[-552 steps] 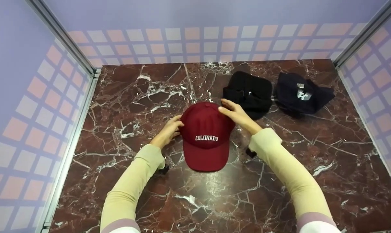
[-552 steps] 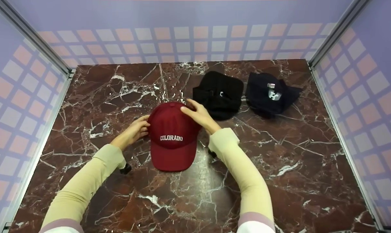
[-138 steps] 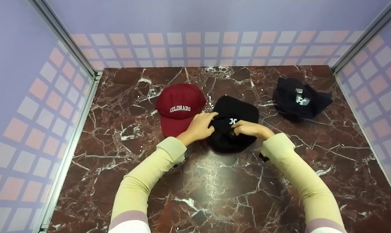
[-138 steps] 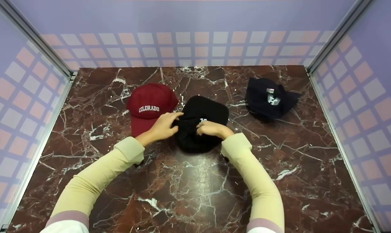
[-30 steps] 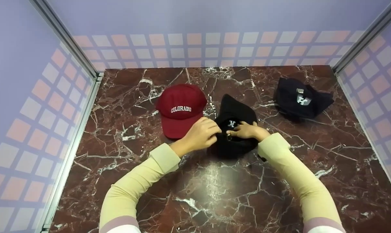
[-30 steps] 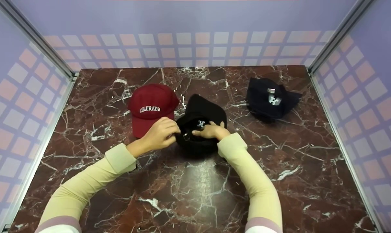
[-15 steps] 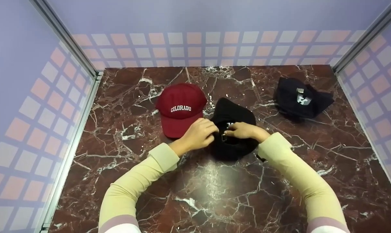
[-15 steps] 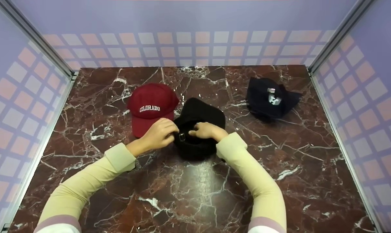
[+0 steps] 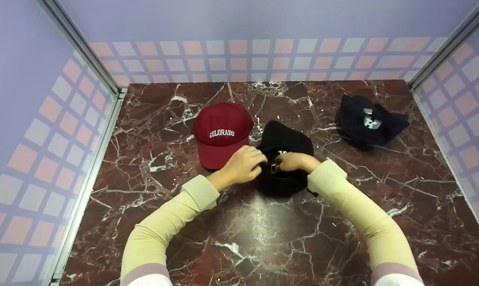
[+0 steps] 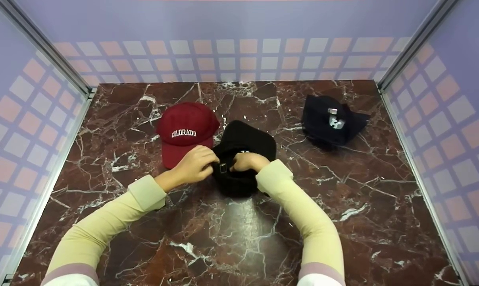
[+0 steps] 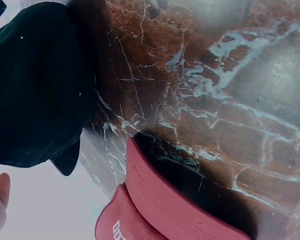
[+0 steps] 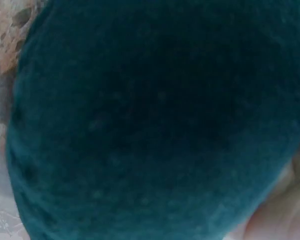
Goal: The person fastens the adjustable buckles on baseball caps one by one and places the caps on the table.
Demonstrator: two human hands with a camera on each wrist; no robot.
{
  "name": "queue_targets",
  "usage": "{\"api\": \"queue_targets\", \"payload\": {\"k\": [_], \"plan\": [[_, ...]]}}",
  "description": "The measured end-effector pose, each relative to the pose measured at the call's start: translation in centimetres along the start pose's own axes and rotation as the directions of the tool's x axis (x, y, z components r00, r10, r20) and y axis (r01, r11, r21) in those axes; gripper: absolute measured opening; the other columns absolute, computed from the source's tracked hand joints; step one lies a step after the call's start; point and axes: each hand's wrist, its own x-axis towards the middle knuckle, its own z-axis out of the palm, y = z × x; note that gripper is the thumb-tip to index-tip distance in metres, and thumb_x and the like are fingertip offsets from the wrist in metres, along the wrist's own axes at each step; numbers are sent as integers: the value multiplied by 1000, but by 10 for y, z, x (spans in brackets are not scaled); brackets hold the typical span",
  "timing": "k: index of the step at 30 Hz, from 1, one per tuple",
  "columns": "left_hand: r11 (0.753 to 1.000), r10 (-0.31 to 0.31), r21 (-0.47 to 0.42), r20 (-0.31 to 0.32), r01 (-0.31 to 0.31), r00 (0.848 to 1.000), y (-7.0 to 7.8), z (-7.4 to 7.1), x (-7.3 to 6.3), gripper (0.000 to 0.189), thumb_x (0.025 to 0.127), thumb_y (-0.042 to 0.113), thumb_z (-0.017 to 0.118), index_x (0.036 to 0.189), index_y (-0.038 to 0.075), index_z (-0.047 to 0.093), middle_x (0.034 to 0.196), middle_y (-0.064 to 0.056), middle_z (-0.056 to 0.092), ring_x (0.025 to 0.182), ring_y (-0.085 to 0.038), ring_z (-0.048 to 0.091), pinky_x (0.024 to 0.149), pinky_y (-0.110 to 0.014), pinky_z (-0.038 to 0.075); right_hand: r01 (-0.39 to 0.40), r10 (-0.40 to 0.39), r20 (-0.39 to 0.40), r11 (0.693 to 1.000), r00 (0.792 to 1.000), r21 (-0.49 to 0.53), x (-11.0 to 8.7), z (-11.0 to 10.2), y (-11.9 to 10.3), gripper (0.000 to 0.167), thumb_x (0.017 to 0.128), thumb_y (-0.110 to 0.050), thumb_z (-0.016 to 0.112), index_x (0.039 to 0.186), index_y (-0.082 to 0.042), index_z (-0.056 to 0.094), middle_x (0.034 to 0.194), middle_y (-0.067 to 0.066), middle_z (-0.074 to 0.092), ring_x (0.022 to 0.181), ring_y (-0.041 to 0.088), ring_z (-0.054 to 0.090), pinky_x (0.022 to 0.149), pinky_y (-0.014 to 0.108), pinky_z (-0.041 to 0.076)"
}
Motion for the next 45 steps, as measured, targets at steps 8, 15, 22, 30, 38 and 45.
{"api": "queue_targets", "payload": {"k": [8,15,22,30,38,45], "plan": [[1000,-12,-5,4,12,1000,-4,3,-3,17,71,12,51,84,10,62,80,-1,61,74,-19,53,72,-32,39,17,-27,37,968,999,252,1,3,7,35,71,-7,62,105,-1,54,102,10,55,89,17,48,79,28,40],[999,-29,-14,24,29,999,-5,3,-6,19,71,12,51,86,10,62,82,-1,62,76,-19,54,74,-32,40,-40,63,-24,841,998,539,-4,-6,12,39,72,-1,60,110,2,52,75,0,54,52,6,47,47,18,39],[999,-48,-24,41,49,998,-8,4,-9,20,72,13,51,88,10,63,85,-1,63,79,-19,55,76,-32,40,95,21,-133,597,991,797,-13,-16,14,8,80,-2,55,86,-2,49,59,-1,50,45,7,45,42,18,37],[995,-91,-29,46,92,995,-10,3,-10,22,70,11,49,87,10,63,85,-1,64,78,-19,55,77,-32,40,239,-71,-229,362,971,901,-25,-28,8,8,88,-5,47,80,-5,44,61,3,54,48,13,52,49,22,44],[995,-92,-32,49,93,995,-11,2,-11,22,70,11,50,88,10,63,86,-1,64,78,-19,56,76,-32,40,347,-107,-330,252,938,904,-35,-36,-3,5,89,-4,45,85,-3,48,64,5,59,56,14,58,55,24,46],[994,-98,-47,64,101,993,-11,1,-11,23,70,12,49,88,9,63,86,-2,64,79,-19,56,77,-33,41,397,-129,-377,206,917,894,-42,-38,-14,4,87,0,46,90,0,49,67,5,61,61,15,60,61,25,48]]}}
